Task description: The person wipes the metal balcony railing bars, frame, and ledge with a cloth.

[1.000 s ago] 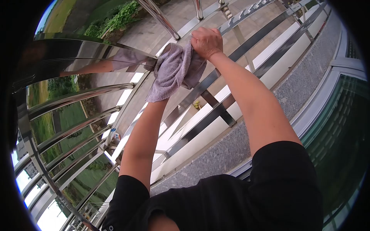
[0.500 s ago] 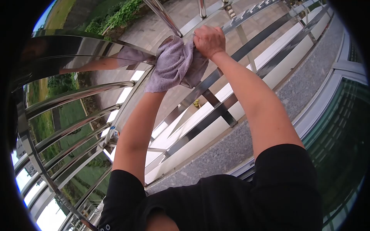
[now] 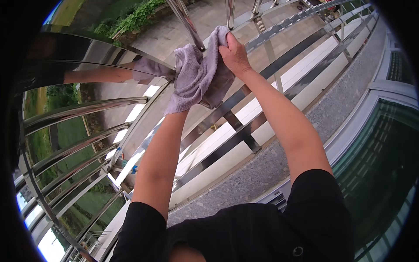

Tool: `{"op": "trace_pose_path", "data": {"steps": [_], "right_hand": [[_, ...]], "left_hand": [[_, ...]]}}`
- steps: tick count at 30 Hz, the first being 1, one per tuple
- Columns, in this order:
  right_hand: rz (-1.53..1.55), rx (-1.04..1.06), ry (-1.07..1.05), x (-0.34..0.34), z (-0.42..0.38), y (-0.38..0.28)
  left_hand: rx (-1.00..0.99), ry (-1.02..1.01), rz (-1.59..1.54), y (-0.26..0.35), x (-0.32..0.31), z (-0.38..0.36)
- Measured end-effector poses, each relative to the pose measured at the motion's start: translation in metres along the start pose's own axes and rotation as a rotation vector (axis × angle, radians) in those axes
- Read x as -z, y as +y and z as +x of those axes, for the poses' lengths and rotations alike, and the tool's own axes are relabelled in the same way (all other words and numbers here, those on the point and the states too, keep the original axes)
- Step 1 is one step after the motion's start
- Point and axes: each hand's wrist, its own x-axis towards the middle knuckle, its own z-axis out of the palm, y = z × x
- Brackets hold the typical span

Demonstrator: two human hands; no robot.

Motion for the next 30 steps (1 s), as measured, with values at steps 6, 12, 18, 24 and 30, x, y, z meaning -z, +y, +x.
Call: {"op": "trace_pose_path", "data": {"steps": [6,12,18,24,30], "right_hand": [[-0.505,0.122,0.025,-0.033,-0.014,-0.017],[-0.400,0.096,-0.069,-0.017,-0.022,-0.033],[0.505,-0.381,0.704,0.031,0.029,-0.007],[-0.676,-0.492,0.213,0.030,0.074,0.000],[-0.669,-0.457,0.052,-0.012,0.051,-0.006]], "left_hand": [[-0.141,-0.034,0.054,0.006,0.010,0.003],[-0.070,-0.143,0.078,0.011,0.011,-0.003],[-0.268,-0.204,0.233,-0.035,-0.001,-0.042],[-0.312,-0.597,0.338,-0.003,0.007,-0.032],[-0.307,-0.418,0.358,-0.005,0.001,-0.036]]}}
